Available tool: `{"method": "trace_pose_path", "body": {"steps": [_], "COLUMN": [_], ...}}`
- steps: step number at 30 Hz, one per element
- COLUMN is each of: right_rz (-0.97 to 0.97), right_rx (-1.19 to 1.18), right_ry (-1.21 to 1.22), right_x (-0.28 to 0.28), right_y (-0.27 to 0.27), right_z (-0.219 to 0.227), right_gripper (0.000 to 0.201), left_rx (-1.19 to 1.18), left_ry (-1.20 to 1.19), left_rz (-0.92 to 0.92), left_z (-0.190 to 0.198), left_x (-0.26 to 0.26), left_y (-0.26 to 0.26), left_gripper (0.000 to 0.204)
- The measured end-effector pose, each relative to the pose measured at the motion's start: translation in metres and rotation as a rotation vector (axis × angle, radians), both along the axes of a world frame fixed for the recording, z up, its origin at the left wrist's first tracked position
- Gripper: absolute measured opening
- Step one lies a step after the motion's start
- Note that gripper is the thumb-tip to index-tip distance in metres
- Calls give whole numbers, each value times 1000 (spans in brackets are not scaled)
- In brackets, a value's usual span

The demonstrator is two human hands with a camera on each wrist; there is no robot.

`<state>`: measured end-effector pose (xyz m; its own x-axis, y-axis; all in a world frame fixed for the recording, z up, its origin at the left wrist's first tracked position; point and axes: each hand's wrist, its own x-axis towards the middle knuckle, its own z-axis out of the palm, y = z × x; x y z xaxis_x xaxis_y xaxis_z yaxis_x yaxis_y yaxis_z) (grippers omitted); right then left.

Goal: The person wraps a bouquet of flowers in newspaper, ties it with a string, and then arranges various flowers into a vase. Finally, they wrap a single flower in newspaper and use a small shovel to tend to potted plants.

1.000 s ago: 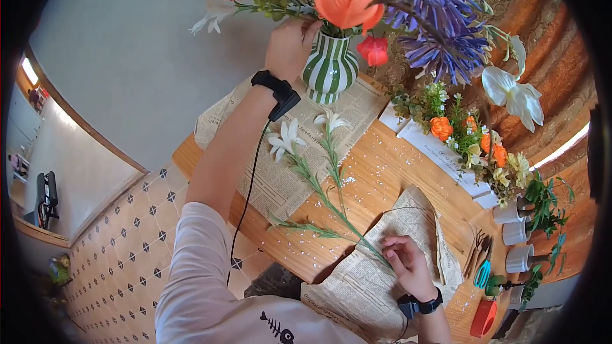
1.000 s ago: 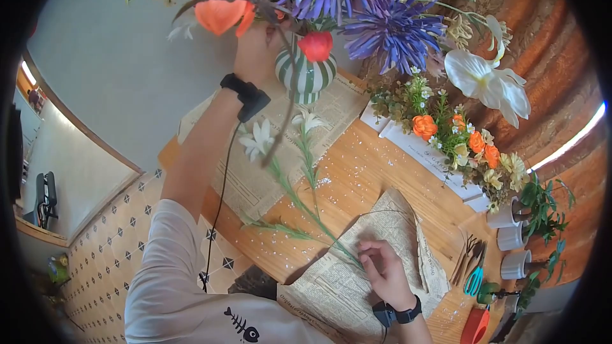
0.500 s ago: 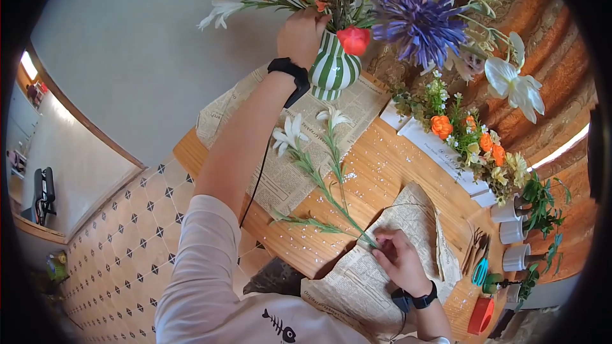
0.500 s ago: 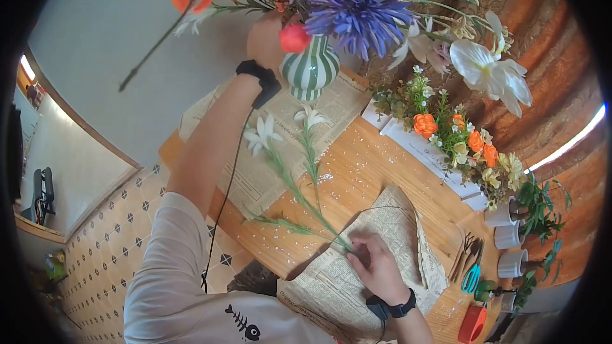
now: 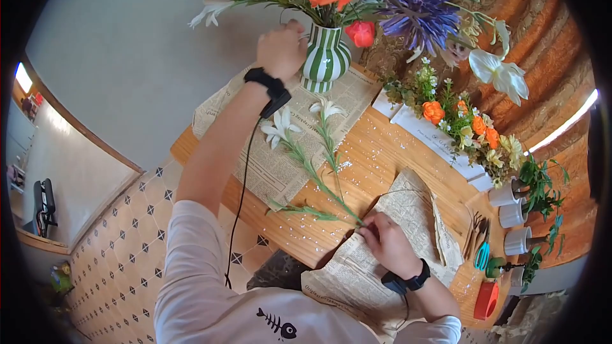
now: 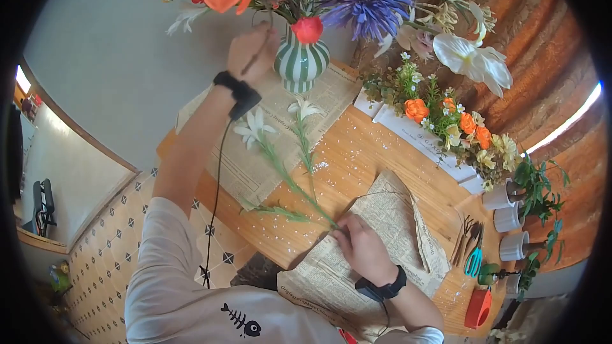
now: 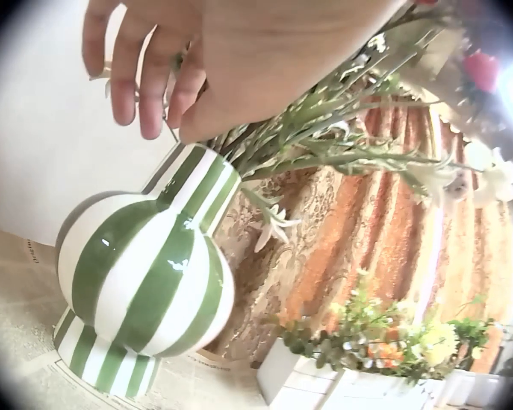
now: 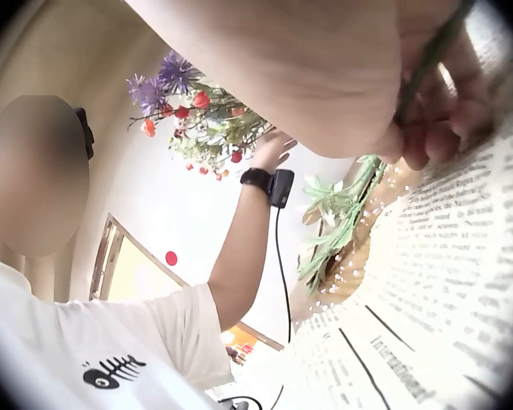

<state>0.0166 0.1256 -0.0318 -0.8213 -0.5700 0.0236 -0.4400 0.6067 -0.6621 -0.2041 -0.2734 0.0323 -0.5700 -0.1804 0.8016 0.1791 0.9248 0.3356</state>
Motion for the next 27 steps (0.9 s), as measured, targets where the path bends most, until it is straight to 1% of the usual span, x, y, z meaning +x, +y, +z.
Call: {"method": "trace_pose_path", "body": {"steps": [1,2,3,4,5,6,9,10,12,13,14,15,17,18,20,22,24,26,27], "right_rz": [-30,-53,-58,-81,-104,-83,-108,-147,-167,-178,-233,-242,-280,-277,-315,-346,-365,-368,-374], "right_rx": [-50,-55,-61,-93,-124,-141,-159,-182,-202,-218,-244,-246,-206,-252,-272,-306,-328,-356,-354], "right_ry": [-34,-89,-90,-158,-223,-154,-104,-204,-157,-114,-110,-105,21,50,59,91,79,52,56], "right_x": [-2,-2,-3,-3,-3,-2,0,2,7,11,14,16,21,23,28,34,41,45,47], "right_y": [0,1,0,0,1,2,11,16,22,26,31,37,52,60,77,89,100,113,116], "right_z": [-1,4,8,11,15,19,27,30,42,46,49,52,57,55,54,52,49,42,38], "right_gripper": [18,14,14,14,15,15,14,16,16,17,17,17,14,12,12,12,12,13,13], "left_rx": [52,47,-40,-125,-127,-121,-52,-116,-132,-144,-125,-127,-1,-5,139,129,117,56,57], "left_ry": [14,13,8,4,4,-12,-99,-47,-32,-20,-32,-28,-110,-105,-112,-126,-138,-424,-421], "left_rz": [-47,-51,-70,-92,-100,-172,-346,-336,-360,-375,-400,-409,-459,-471,-469,-475,-480,-514,-521], "left_z": [-1,2,9,17,24,31,53,60,72,74,72,70,63,60,51,43,42,45,44], "left_x": [17,35,54,74,94,115,173,187,211,220,226,231,241,244,249,250,254,259,261], "left_y": [0,0,1,6,14,23,49,53,60,62,63,64,69,73,82,86,88,90,94], "left_gripper": [16,16,15,14,14,14,14,15,16,16,17,17,17,17,13,13,13,20,20]}}
